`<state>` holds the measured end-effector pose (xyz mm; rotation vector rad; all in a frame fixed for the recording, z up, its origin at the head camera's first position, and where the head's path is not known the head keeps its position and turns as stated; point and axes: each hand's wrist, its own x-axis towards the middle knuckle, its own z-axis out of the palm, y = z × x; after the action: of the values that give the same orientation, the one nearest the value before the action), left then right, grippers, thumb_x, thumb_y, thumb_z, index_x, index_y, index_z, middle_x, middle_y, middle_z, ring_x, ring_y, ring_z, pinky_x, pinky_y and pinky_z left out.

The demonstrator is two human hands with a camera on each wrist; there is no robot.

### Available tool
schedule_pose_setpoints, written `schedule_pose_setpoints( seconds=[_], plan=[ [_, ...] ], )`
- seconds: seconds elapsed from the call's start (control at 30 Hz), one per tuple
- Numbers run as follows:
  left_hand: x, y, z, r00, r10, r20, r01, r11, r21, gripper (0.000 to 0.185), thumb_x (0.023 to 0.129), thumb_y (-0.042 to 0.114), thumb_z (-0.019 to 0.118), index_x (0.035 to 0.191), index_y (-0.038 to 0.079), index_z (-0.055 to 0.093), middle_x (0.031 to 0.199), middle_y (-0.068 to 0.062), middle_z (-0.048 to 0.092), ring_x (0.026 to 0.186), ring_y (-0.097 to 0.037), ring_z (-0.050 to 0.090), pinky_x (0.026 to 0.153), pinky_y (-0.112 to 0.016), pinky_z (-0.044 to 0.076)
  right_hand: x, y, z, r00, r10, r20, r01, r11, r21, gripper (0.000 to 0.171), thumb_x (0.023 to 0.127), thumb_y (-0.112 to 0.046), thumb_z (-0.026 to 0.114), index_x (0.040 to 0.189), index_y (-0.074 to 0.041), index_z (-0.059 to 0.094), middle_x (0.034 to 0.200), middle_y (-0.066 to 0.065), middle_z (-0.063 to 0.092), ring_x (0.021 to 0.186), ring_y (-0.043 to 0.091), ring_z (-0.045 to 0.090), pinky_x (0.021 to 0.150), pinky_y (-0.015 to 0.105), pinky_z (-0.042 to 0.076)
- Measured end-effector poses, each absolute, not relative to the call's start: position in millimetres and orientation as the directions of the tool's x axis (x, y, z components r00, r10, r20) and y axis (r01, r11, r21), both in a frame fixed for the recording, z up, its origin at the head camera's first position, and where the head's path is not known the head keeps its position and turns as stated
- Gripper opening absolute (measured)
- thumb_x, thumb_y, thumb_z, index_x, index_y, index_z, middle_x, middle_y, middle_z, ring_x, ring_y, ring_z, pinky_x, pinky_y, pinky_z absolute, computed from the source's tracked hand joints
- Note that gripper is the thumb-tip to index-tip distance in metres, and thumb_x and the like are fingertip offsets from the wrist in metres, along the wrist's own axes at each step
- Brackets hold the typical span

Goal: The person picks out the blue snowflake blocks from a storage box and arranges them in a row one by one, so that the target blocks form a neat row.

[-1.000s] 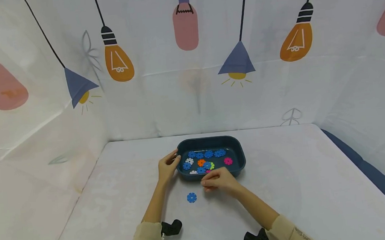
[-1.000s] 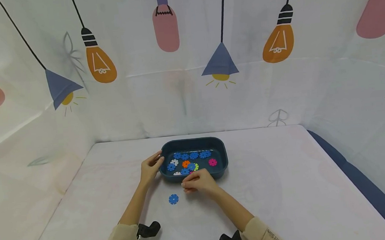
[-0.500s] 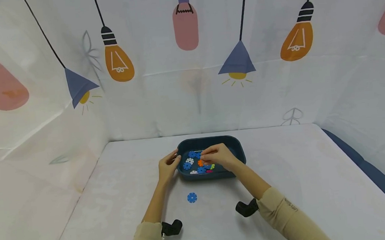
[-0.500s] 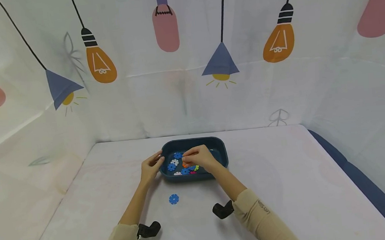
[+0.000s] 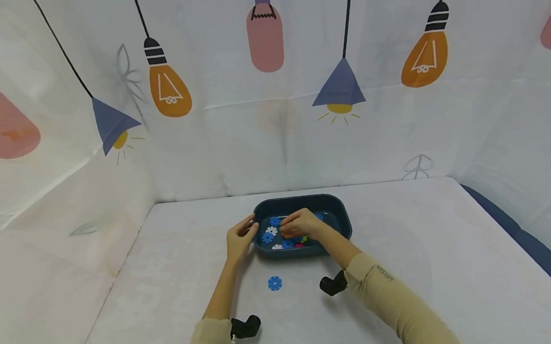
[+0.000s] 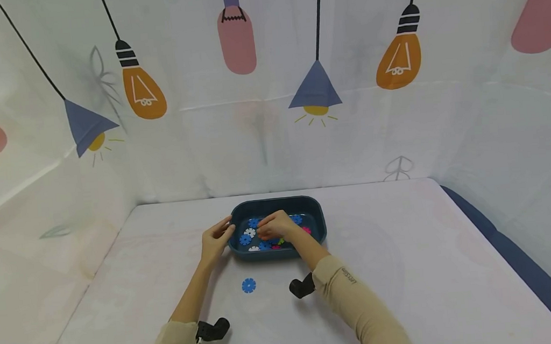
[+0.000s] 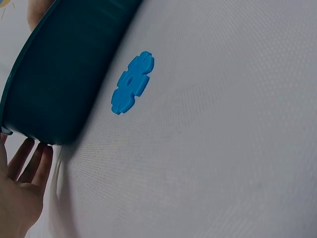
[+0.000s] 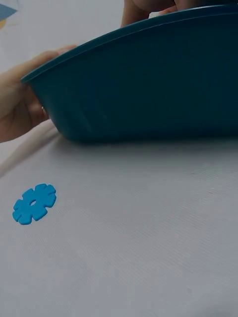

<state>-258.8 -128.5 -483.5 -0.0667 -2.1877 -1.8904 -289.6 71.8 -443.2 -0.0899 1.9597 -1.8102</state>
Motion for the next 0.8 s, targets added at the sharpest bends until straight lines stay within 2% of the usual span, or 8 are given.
schedule_pose_setpoints(
  seconds=[0.13,0.33,0.4,0.8],
  plan=[
    [-259,-129,-483,-0.968,-0.117,0.222,0.202,0.163,0.966,0.033,0.083,0.021,0.063,0.114,0.010,0.062,0.113,-0.012,0.059,0.098,-0.025,0.057,0.077,-0.031,0.050,-295,61,-447,-0.902,-0.285,-0.324,0.293,0.147,-0.945,0.026,0.076,0.007,0.063,0.101,0.014,0.060,0.087,0.019,0.065,0.072,0.022,0.065,0.066,0.034,0.053],
    [-260,-129,-485,-0.971,-0.116,0.210,0.192,0.151,0.970,0.035,0.083,0.023,0.063,0.115,0.010,0.061,0.112,-0.014,0.059,0.096,-0.027,0.057,0.072,-0.027,0.051,-298,46,-450,-0.914,-0.207,-0.349,0.287,0.279,-0.916,0.021,0.074,0.007,0.065,0.094,0.012,0.064,0.082,0.017,0.065,0.064,0.019,0.064,0.060,0.031,0.053],
    [-260,-130,-485,-0.969,-0.112,0.220,0.202,0.152,0.967,0.034,0.083,0.022,0.063,0.115,0.010,0.061,0.112,-0.014,0.059,0.097,-0.027,0.057,0.072,-0.026,0.050,-299,41,-449,-0.909,-0.200,-0.366,0.306,0.277,-0.911,0.022,0.074,0.008,0.064,0.095,0.012,0.063,0.083,0.018,0.065,0.064,0.020,0.064,0.060,0.031,0.053],
    [-259,-130,-485,-0.964,-0.107,0.243,0.227,0.140,0.964,0.033,0.083,0.020,0.063,0.114,0.009,0.062,0.109,-0.017,0.060,0.094,-0.028,0.059,0.065,-0.020,0.049,-296,23,-452,-0.854,-0.317,-0.412,0.388,0.140,-0.911,0.031,0.078,0.009,0.059,0.108,0.013,0.056,0.098,0.024,0.061,0.086,0.032,0.062,0.070,0.037,0.052]
  ],
)
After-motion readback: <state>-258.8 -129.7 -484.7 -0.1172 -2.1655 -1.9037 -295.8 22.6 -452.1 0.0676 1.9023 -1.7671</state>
